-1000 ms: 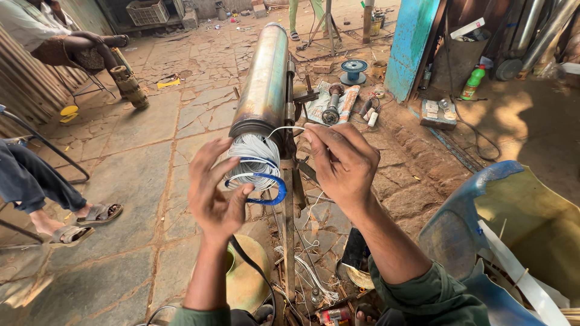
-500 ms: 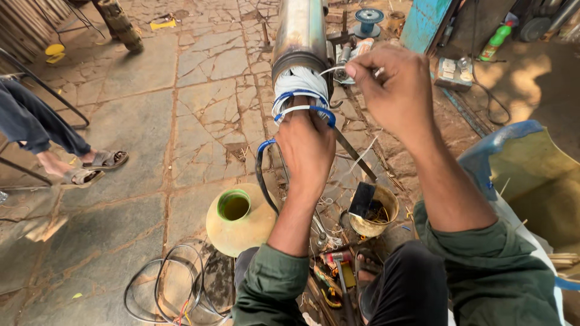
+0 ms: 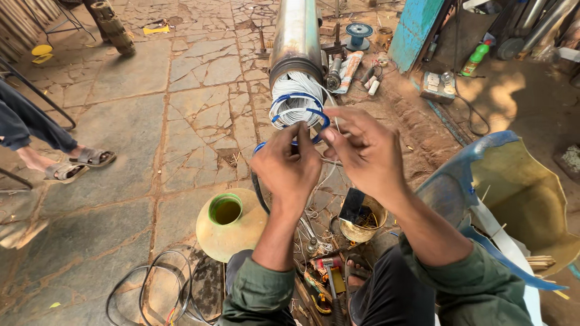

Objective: The person sits on the ground and wraps blue electrical tape around a bundle of multicolored wires. They then place the taped bundle into a metal cylinder and continue to secure it with additional tape.

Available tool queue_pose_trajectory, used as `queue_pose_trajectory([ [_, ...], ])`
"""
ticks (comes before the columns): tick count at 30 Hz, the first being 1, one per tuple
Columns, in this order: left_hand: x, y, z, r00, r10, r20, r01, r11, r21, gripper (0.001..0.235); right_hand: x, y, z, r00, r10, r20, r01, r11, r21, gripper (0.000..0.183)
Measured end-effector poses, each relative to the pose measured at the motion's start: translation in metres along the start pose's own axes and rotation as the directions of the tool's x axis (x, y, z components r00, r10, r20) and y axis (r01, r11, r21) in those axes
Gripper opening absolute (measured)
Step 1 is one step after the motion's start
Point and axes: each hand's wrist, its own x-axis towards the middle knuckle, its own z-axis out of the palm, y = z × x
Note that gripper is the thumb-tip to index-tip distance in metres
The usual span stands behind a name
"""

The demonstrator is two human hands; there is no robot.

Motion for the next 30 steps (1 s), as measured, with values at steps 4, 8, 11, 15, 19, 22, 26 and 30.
queue_pose_trajectory([
  [4, -0.005, 0.010, -0.021, 0.994, 0.011, 0.111, -0.008, 1.000, -0.030, 0.007, 0.015, 0.016, 0.008, 0.950, -0.309, 0.035, 0.304, 0.897, -0.322, 0.026],
  [8, -0.023, -0.001, -0.022, 0.994, 0.064, 0.083, -0.050, 0.986, -0.157, 0.011, 0.017, 0.022, 0.016, 0.896, -0.444, -0.001, 0.397, 0.802, -0.446, 0.019],
  [11, -0.050, -0.011, -0.020, 0.972, -0.022, 0.235, 0.069, 0.979, -0.193, 0.009, 0.017, 0.028, 0.021, 0.932, -0.359, -0.051, 0.330, 0.897, -0.294, 0.015],
  [15, -0.086, -0.020, -0.020, 0.893, -0.195, 0.406, 0.309, 0.922, -0.236, 0.012, 0.022, 0.036, 0.011, 0.935, -0.355, 0.006, 0.331, 0.865, -0.376, 0.012],
  [19, -0.082, -0.028, -0.020, 0.821, -0.354, 0.447, 0.504, 0.818, -0.278, 0.020, 0.022, 0.029, -0.003, 0.885, -0.457, 0.089, 0.425, 0.716, -0.553, 0.017],
  [22, -0.061, -0.032, -0.011, 0.847, -0.319, 0.425, 0.453, 0.852, -0.263, 0.022, 0.019, 0.017, -0.005, 0.868, -0.476, 0.145, 0.454, 0.640, -0.620, 0.017],
  [26, -0.049, -0.031, -0.003, 0.890, -0.252, 0.380, 0.410, 0.808, -0.423, 0.020, 0.022, 0.012, 0.004, 0.944, -0.286, 0.167, 0.315, 0.618, -0.721, 0.012],
  [30, -0.054, -0.029, -0.009, 0.864, -0.286, 0.414, 0.460, 0.784, -0.418, 0.019, 0.012, 0.011, 0.010, 0.911, -0.379, 0.163, 0.392, 0.673, -0.627, 0.015],
])
